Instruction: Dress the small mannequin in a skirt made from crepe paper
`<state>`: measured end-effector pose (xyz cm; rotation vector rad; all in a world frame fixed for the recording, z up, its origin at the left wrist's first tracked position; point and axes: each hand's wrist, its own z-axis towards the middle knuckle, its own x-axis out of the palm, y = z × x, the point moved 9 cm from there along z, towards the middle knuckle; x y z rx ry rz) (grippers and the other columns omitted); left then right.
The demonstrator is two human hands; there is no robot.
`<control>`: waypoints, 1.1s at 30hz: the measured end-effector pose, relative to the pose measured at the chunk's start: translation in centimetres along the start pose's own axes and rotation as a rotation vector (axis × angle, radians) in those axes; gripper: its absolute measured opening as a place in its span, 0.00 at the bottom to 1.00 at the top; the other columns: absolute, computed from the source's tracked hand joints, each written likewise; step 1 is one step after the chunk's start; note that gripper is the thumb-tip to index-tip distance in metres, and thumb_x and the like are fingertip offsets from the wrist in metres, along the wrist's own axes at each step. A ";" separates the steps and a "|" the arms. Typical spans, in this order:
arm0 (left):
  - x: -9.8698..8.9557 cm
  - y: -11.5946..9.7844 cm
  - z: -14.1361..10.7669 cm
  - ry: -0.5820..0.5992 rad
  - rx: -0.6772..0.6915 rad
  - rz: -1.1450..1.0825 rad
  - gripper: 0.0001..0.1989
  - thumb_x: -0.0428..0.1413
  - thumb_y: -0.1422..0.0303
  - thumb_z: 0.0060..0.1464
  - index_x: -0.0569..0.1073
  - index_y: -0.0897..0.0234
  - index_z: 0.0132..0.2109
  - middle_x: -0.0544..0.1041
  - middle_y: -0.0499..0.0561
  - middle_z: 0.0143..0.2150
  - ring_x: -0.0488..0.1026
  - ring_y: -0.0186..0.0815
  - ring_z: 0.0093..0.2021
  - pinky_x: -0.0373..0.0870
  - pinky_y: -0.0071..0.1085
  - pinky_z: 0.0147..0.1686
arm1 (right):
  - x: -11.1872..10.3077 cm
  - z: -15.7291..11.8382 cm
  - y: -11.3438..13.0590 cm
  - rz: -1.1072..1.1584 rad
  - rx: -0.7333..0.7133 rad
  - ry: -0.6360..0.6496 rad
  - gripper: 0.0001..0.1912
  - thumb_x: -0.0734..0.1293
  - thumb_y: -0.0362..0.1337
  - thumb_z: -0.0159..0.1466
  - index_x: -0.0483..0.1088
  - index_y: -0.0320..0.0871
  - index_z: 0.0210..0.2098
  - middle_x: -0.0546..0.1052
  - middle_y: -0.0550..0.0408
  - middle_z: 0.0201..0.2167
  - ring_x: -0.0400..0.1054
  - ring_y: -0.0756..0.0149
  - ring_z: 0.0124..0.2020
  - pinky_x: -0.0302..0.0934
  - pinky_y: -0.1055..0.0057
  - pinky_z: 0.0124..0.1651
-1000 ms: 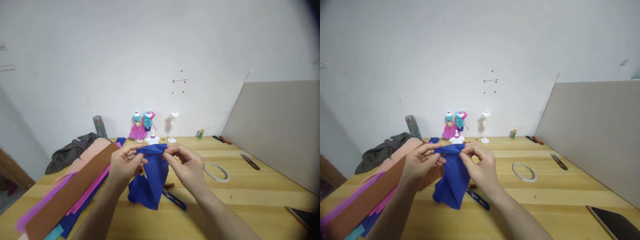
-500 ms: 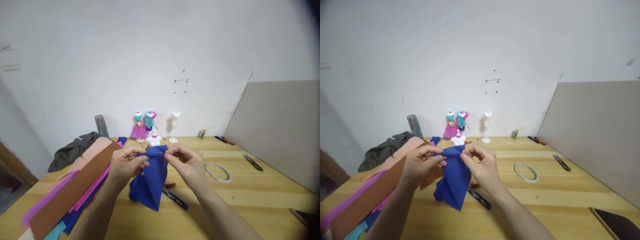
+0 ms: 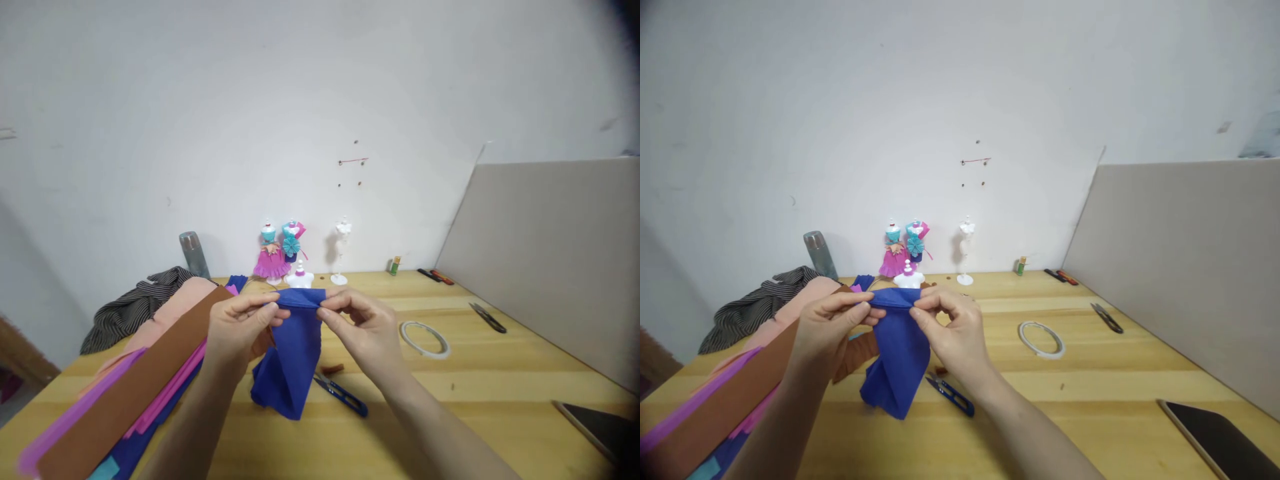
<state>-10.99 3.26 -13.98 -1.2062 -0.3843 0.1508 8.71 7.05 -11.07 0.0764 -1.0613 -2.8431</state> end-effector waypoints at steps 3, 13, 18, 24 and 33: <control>-0.1 0.2 -0.2 -0.043 0.006 -0.064 0.08 0.67 0.70 0.40 0.81 0.68 0.31 0.81 0.53 0.24 0.79 0.34 0.26 0.77 0.24 0.29 | -0.3 -0.1 -0.3 0.022 0.003 -0.033 0.05 0.71 0.30 0.53 0.73 0.43 0.22 0.77 0.55 0.24 0.72 0.64 0.29 0.66 0.69 0.34; 0.5 -0.1 -1.4 -0.160 0.027 -0.101 0.10 0.68 0.69 0.36 0.80 0.69 0.30 0.80 0.53 0.23 0.80 0.38 0.26 0.78 0.29 0.28 | -0.6 -0.1 -1.3 0.103 0.153 -0.035 0.05 0.72 0.32 0.51 0.73 0.43 0.20 0.76 0.53 0.24 0.71 0.64 0.29 0.66 0.69 0.32; 0.6 0.2 -1.5 -0.172 0.025 -0.108 0.11 0.68 0.68 0.36 0.79 0.69 0.30 0.80 0.54 0.23 0.79 0.38 0.25 0.77 0.29 0.27 | -0.5 -0.1 -1.9 0.189 0.206 -0.031 0.06 0.73 0.33 0.50 0.72 0.43 0.19 0.75 0.55 0.23 0.70 0.65 0.29 0.66 0.68 0.33; 0.7 0.2 -1.7 -0.181 0.010 -0.094 0.11 0.67 0.68 0.37 0.79 0.69 0.30 0.81 0.54 0.23 0.79 0.37 0.24 0.76 0.28 0.25 | -0.6 -0.1 -2.1 0.216 0.235 -0.043 0.07 0.73 0.32 0.48 0.72 0.43 0.18 0.75 0.55 0.23 0.70 0.66 0.28 0.66 0.69 0.32; 0.6 -0.4 -1.9 -0.206 0.040 -0.009 0.09 0.66 0.69 0.38 0.79 0.69 0.30 0.81 0.54 0.23 0.78 0.35 0.22 0.72 0.23 0.21 | -0.5 0.1 -1.4 0.147 0.185 -0.030 0.07 0.72 0.32 0.50 0.71 0.42 0.19 0.74 0.55 0.22 0.69 0.67 0.26 0.65 0.71 0.29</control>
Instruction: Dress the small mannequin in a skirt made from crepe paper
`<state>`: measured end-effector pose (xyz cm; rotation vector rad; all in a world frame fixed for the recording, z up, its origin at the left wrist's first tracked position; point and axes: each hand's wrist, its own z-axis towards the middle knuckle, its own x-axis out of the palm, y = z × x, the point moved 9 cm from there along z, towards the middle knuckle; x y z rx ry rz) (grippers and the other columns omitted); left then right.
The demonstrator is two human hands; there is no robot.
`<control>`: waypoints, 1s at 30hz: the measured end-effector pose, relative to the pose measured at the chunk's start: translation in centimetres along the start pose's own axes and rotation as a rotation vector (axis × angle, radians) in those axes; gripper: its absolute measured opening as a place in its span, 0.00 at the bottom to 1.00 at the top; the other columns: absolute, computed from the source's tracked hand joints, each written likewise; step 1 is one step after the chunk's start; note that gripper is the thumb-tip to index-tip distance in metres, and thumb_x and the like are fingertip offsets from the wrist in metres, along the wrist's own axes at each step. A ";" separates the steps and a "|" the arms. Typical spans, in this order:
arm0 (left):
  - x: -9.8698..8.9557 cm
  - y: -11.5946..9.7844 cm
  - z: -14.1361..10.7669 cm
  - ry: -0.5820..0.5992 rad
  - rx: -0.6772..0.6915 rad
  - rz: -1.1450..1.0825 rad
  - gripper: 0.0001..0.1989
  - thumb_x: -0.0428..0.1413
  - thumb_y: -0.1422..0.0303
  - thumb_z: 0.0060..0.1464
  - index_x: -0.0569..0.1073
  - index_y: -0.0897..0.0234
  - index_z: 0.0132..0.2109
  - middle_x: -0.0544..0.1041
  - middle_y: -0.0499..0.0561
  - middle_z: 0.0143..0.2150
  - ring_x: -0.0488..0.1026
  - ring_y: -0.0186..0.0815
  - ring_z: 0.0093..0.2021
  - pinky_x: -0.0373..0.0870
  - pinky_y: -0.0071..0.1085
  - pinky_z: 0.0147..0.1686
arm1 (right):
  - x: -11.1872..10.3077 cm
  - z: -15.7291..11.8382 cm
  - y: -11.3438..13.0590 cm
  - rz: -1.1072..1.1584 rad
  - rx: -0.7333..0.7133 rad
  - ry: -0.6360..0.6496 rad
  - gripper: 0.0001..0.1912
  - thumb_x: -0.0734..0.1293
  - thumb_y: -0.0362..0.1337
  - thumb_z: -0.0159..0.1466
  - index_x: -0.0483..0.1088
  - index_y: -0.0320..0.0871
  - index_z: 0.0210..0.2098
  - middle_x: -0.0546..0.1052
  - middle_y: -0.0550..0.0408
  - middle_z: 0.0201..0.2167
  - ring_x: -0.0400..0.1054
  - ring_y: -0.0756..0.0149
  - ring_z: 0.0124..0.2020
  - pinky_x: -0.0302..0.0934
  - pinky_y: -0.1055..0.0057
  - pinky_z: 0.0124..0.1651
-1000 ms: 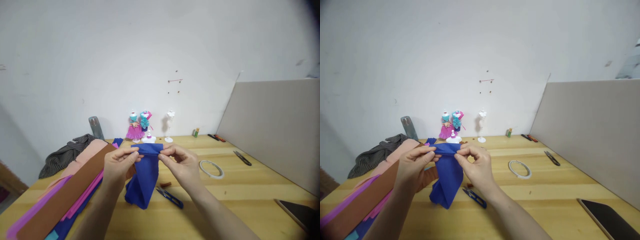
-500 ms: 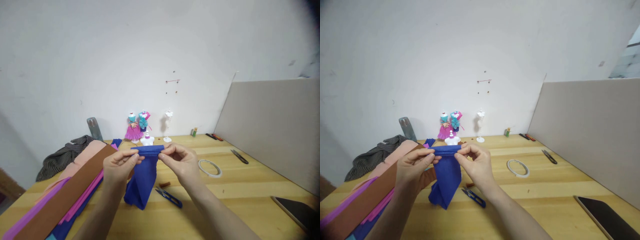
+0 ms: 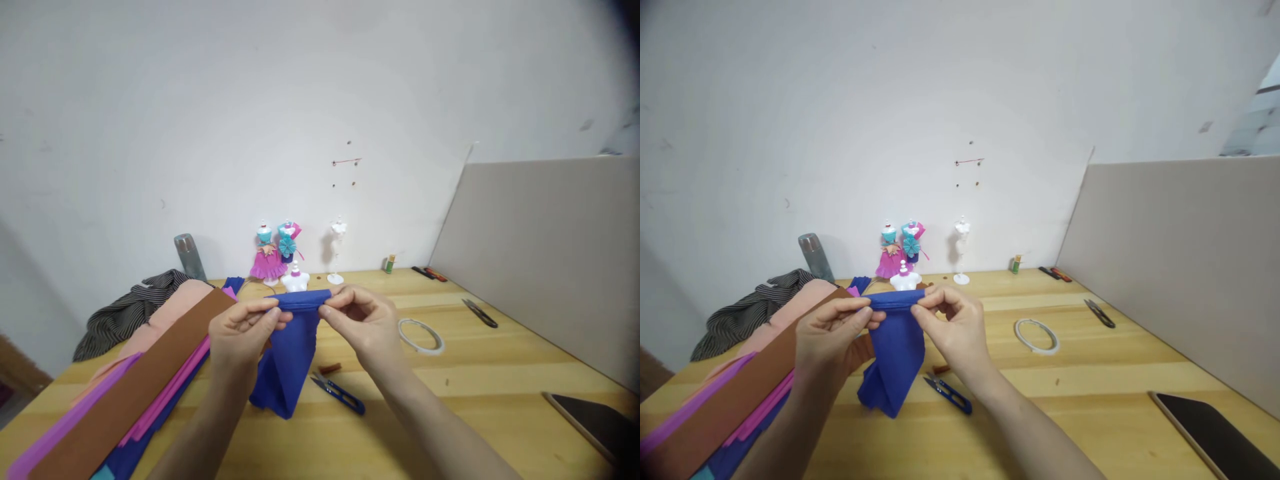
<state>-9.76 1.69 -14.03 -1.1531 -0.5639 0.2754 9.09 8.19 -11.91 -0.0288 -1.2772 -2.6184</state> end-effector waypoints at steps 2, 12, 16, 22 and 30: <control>0.0 0.0 0.0 0.002 0.005 0.004 0.09 0.66 0.69 0.39 0.79 0.69 0.31 0.81 0.54 0.24 0.78 0.35 0.23 0.72 0.24 0.21 | 0.0 0.0 0.4 -0.019 -0.021 -0.002 0.07 0.72 0.32 0.50 0.71 0.42 0.19 0.74 0.56 0.21 0.68 0.68 0.25 0.64 0.72 0.27; 0.0 0.0 -0.1 -0.011 0.043 -0.010 0.09 0.66 0.69 0.41 0.79 0.68 0.32 0.81 0.52 0.23 0.77 0.34 0.23 0.74 0.25 0.24 | 0.1 -0.1 0.8 -0.044 -0.098 -0.002 0.03 0.71 0.32 0.53 0.73 0.43 0.29 0.73 0.57 0.23 0.66 0.70 0.23 0.63 0.73 0.26; -0.1 0.1 0.0 -0.004 0.074 0.000 0.12 0.66 0.68 0.40 0.80 0.68 0.35 0.80 0.51 0.22 0.76 0.33 0.22 0.74 0.25 0.23 | 0.5 -0.3 1.1 -0.083 -0.181 0.069 0.06 0.69 0.30 0.57 0.76 0.45 0.33 0.75 0.55 0.28 0.68 0.67 0.28 0.64 0.70 0.31; -0.3 -1.1 0.2 0.034 0.254 0.136 0.06 0.64 0.70 0.44 0.81 0.65 0.33 0.81 0.51 0.24 0.78 0.35 0.25 0.76 0.26 0.25 | 0.7 -0.4 1.5 -0.149 -0.248 0.108 0.07 0.67 0.30 0.60 0.77 0.46 0.36 0.76 0.55 0.29 0.70 0.66 0.30 0.64 0.68 0.32; -0.2 -2.0 0.4 0.045 0.386 0.284 0.05 0.63 0.71 0.46 0.82 0.61 0.34 0.81 0.49 0.27 0.79 0.35 0.27 0.77 0.28 0.30 | 0.9 -0.7 2.9 -0.325 -0.375 0.084 0.07 0.65 0.29 0.62 0.75 0.46 0.35 0.76 0.55 0.28 0.69 0.65 0.31 0.63 0.67 0.34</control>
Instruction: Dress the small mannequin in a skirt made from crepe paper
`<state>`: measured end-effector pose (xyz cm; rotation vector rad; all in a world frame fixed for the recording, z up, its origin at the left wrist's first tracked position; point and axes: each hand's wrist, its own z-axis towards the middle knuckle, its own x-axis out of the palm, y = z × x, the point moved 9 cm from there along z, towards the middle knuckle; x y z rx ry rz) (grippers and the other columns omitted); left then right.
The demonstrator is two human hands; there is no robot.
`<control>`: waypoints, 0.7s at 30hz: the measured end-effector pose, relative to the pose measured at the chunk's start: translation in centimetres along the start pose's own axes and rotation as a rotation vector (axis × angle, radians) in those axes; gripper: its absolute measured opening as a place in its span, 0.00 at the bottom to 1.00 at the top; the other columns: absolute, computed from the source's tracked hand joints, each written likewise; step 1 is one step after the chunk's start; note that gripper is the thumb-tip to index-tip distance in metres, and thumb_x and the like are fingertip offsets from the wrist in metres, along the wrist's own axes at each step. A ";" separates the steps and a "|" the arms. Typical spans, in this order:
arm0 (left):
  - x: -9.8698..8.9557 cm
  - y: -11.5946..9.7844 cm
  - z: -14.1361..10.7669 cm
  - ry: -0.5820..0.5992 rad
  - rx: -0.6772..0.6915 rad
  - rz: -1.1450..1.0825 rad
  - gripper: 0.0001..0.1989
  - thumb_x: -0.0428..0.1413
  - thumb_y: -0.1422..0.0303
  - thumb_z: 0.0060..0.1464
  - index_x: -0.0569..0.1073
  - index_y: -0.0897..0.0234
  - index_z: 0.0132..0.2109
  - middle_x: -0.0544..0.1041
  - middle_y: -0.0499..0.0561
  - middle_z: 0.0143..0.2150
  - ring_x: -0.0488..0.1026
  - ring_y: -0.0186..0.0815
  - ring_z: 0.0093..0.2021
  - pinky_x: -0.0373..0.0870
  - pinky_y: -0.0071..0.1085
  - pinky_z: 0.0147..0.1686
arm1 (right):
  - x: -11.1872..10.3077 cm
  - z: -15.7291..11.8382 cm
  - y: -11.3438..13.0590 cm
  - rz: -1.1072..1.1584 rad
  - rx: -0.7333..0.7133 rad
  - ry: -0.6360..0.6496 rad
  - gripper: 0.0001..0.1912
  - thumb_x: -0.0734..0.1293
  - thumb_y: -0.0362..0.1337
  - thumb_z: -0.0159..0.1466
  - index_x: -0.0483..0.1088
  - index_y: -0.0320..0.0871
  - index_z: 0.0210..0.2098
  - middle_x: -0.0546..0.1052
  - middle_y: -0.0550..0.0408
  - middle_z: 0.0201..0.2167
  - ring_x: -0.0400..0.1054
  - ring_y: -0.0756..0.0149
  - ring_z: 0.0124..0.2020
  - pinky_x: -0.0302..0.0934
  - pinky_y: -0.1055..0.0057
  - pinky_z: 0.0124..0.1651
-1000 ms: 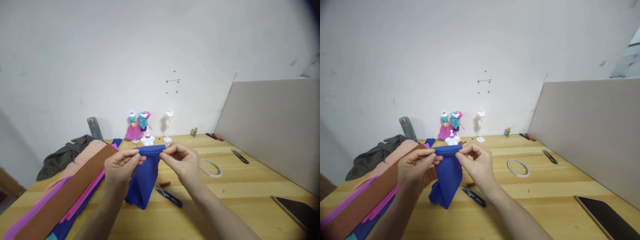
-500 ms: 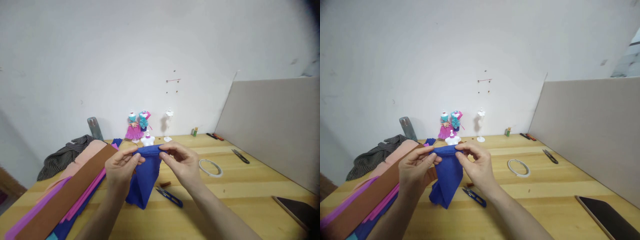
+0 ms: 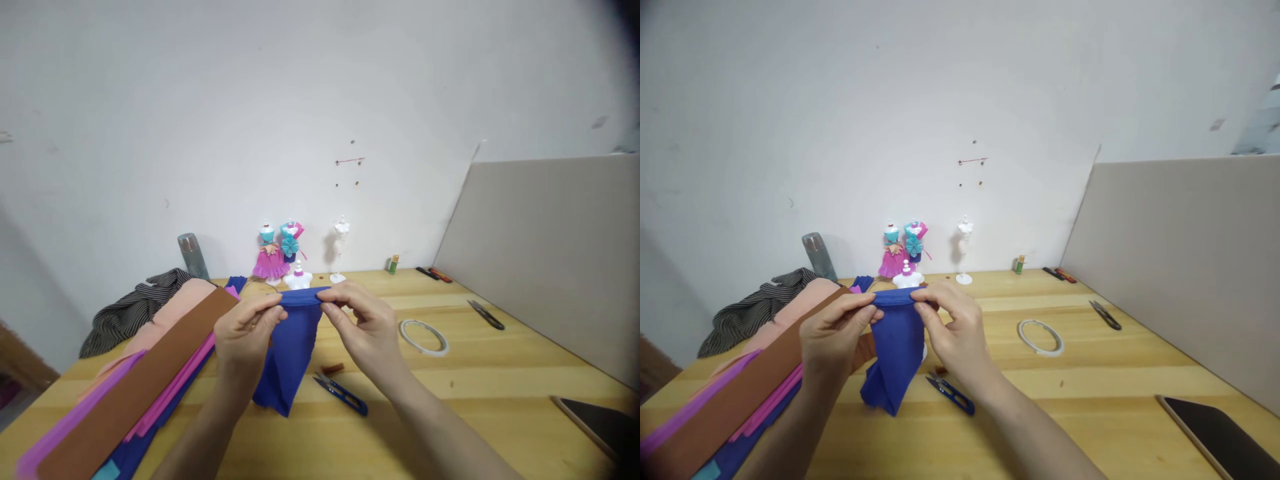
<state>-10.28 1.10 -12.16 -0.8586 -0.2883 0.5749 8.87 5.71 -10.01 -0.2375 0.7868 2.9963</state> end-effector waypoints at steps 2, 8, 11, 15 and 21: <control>0.0 -0.4 -0.1 -0.005 0.072 0.081 0.07 0.62 0.72 0.48 0.82 0.60 0.36 0.82 0.49 0.31 0.79 0.36 0.29 0.77 0.30 0.34 | 0.0 0.0 0.1 -0.043 -0.017 -0.006 0.07 0.65 0.30 0.62 0.74 0.46 0.34 0.76 0.55 0.28 0.69 0.64 0.31 0.63 0.66 0.34; 0.1 -1.7 -0.4 -0.007 0.272 0.274 0.07 0.59 0.72 0.51 0.81 0.57 0.36 0.82 0.49 0.34 0.79 0.37 0.33 0.76 0.33 0.40 | 0.2 -0.1 0.1 -0.131 -0.034 -0.014 0.06 0.63 0.30 0.64 0.71 0.45 0.33 0.75 0.54 0.28 0.69 0.65 0.30 0.62 0.67 0.34; 0.2 -2.3 -0.5 -0.004 0.329 0.286 0.08 0.58 0.73 0.53 0.81 0.57 0.36 0.82 0.49 0.33 0.78 0.36 0.33 0.75 0.31 0.38 | 0.1 -0.1 0.1 -0.149 -0.036 -0.021 0.06 0.63 0.30 0.64 0.70 0.45 0.33 0.75 0.55 0.28 0.69 0.65 0.30 0.62 0.67 0.34; 0.2 -2.5 -0.3 -0.007 0.346 0.278 0.07 0.58 0.73 0.53 0.81 0.58 0.35 0.82 0.49 0.32 0.78 0.36 0.33 0.74 0.30 0.38 | 0.0 -0.2 -0.1 -0.170 -0.020 -0.019 0.05 0.64 0.31 0.63 0.70 0.45 0.32 0.75 0.56 0.27 0.69 0.65 0.29 0.61 0.67 0.33; -0.3 -2.4 0.1 -0.048 0.335 0.267 0.06 0.60 0.73 0.51 0.82 0.57 0.33 0.81 0.48 0.29 0.78 0.37 0.34 0.74 0.32 0.40 | 0.0 -0.2 0.4 -0.179 -0.060 -0.029 0.06 0.63 0.31 0.63 0.69 0.45 0.30 0.76 0.56 0.25 0.71 0.64 0.29 0.62 0.67 0.33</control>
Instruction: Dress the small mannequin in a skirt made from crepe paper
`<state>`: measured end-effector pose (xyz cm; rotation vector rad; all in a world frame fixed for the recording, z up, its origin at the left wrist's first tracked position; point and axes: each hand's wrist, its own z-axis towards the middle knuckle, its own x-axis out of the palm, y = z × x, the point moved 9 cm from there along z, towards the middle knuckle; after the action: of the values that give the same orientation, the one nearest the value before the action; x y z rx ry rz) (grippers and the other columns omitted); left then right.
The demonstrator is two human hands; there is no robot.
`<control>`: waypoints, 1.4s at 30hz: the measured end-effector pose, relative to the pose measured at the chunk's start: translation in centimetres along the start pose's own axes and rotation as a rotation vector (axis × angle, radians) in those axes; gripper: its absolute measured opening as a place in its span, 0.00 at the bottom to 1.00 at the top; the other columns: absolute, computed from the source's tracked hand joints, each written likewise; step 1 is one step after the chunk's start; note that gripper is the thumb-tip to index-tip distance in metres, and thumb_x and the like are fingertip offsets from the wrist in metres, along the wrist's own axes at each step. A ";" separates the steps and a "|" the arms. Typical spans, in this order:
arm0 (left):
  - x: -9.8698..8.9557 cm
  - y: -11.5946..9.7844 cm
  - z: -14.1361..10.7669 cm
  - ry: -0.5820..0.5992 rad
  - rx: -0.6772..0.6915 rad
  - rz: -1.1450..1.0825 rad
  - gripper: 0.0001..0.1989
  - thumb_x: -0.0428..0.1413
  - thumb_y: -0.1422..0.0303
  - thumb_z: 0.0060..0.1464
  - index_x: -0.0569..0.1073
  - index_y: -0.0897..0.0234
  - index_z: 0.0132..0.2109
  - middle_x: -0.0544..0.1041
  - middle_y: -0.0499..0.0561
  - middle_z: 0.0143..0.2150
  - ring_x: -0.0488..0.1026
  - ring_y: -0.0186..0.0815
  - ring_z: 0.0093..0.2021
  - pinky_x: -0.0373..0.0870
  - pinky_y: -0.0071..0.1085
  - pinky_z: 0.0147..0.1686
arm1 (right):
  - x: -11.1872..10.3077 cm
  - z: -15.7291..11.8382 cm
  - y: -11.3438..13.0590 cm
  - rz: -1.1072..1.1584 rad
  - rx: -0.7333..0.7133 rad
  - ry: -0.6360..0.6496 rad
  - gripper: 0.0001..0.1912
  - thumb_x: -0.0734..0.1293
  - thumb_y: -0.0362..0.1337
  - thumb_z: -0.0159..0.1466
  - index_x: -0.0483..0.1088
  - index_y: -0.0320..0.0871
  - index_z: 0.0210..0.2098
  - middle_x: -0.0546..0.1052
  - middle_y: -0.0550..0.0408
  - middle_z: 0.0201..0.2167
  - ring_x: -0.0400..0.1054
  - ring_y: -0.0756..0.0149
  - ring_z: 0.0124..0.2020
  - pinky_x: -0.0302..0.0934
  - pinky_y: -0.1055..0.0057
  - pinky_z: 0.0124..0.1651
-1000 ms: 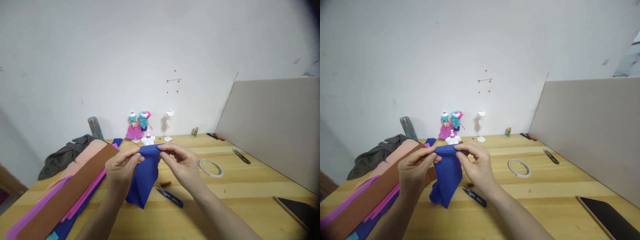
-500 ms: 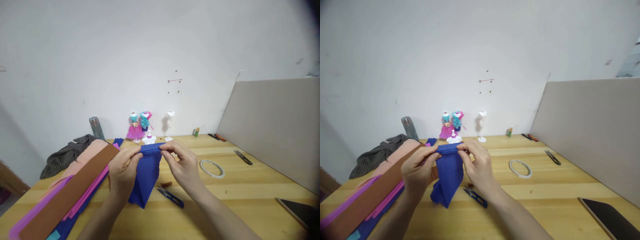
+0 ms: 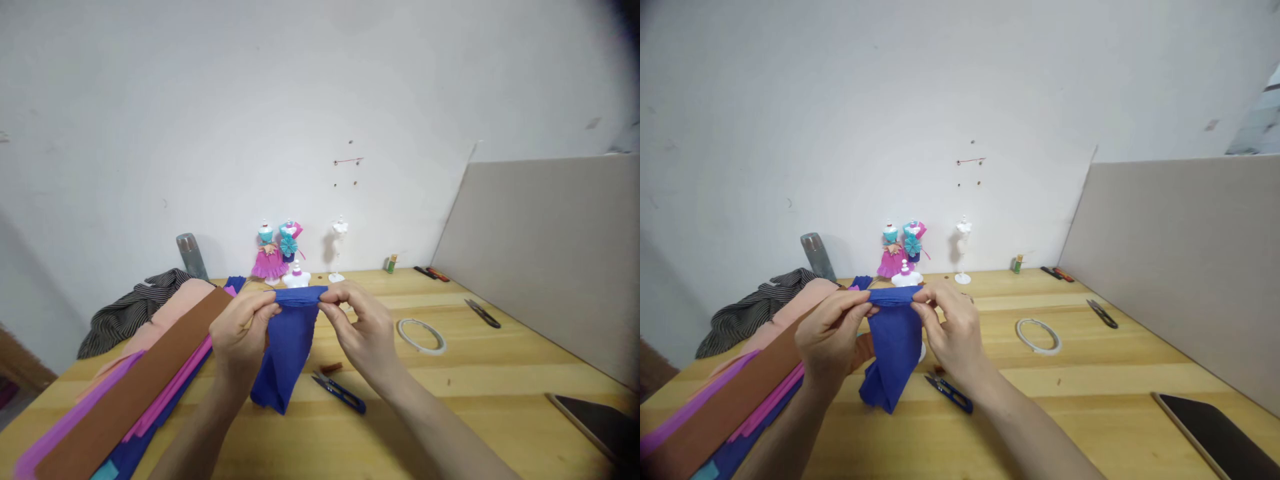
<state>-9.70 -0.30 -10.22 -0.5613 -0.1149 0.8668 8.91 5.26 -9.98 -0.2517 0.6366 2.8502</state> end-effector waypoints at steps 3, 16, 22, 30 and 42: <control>-0.2 -0.2 0.1 -0.003 0.029 0.008 0.07 0.60 0.73 0.51 0.82 0.57 0.33 0.82 0.48 0.31 0.78 0.38 0.36 0.74 0.32 0.42 | 0.0 -0.1 -0.1 0.017 0.018 -0.008 0.06 0.64 0.31 0.62 0.69 0.46 0.29 0.76 0.56 0.25 0.71 0.65 0.28 0.62 0.68 0.33; 0.6 2.7 -1.1 -0.041 -0.372 -0.331 0.03 0.64 0.72 0.42 0.81 0.63 0.30 0.82 0.49 0.28 0.79 0.35 0.25 0.79 0.28 0.30 | 0.3 -0.2 -2.8 0.430 0.364 -0.029 0.04 0.71 0.31 0.53 0.73 0.43 0.22 0.76 0.55 0.24 0.70 0.67 0.26 0.66 0.70 0.29; 0.8 2.7 -1.4 -0.050 -0.426 -0.412 0.04 0.65 0.75 0.41 0.80 0.63 0.29 0.81 0.48 0.26 0.79 0.34 0.25 0.79 0.24 0.29 | 0.1 -0.3 -2.8 0.439 0.346 -0.080 0.05 0.71 0.30 0.51 0.72 0.43 0.21 0.75 0.55 0.23 0.71 0.66 0.27 0.67 0.70 0.31; 0.7 2.2 -1.1 -0.038 -0.319 -0.438 0.05 0.63 0.77 0.43 0.80 0.63 0.29 0.81 0.46 0.26 0.80 0.32 0.26 0.79 0.21 0.29 | -0.1 -0.3 -2.3 0.377 0.260 -0.088 0.04 0.69 0.29 0.55 0.72 0.43 0.26 0.75 0.58 0.23 0.68 0.70 0.24 0.65 0.73 0.27; 0.0 0.9 -0.6 -0.049 -0.055 -0.134 0.08 0.62 0.75 0.48 0.81 0.60 0.36 0.82 0.46 0.33 0.79 0.31 0.33 0.77 0.25 0.37 | 0.0 -0.1 -0.5 0.159 0.009 -0.014 0.09 0.66 0.26 0.62 0.74 0.45 0.37 0.76 0.56 0.31 0.70 0.67 0.32 0.63 0.69 0.36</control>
<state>-10.07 -0.07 -11.16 -0.5776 -0.2194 0.7493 9.02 5.65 -10.28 -0.1879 0.6954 2.9964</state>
